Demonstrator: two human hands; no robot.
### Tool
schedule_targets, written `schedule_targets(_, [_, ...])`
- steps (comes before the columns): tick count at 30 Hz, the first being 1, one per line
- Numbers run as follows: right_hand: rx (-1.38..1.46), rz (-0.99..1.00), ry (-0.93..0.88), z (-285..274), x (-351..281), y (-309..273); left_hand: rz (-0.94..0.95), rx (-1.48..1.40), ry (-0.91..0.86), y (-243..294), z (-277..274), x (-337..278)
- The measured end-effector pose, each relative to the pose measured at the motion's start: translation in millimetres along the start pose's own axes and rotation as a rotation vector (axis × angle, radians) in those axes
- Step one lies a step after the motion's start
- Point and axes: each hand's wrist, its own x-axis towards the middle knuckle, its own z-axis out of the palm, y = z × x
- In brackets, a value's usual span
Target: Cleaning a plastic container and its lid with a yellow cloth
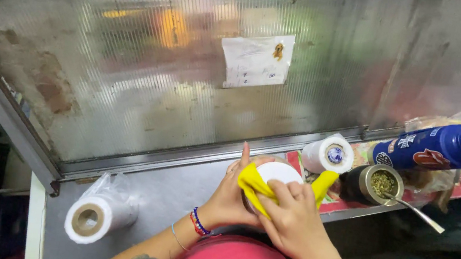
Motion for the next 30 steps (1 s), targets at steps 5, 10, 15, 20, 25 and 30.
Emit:
schedule_targets(5, [0.027,-0.154,0.015,-2.7,-29.2,-8.6,0.069,-0.017,0.054,-7.9,4.6,-3.9])
schedule_targets(10, [-0.023,-0.105,0.084,4.5,-11.3,0.4,0.018,0.039,0.017,-15.6,6.4,-8.2])
schedule_targets(15, [-0.139,0.272,0.031,2.6,1.8,9.0,0.020,0.069,-0.004,-2.0,-0.4,-3.2])
schedule_targets(20, [0.133,0.523,0.146,41.7,-51.4,55.9,0.053,0.072,-0.012,4.0,-5.4,-1.8])
schedule_targets(25, [1.351,1.513,0.670,50.2,-110.6,67.0,0.010,0.041,-0.118,23.4,-24.5,9.1])
schedule_targets(30, [1.527,1.227,0.741,35.1,-114.9,60.2,0.047,0.252,-0.199,40.3,-26.9,12.4])
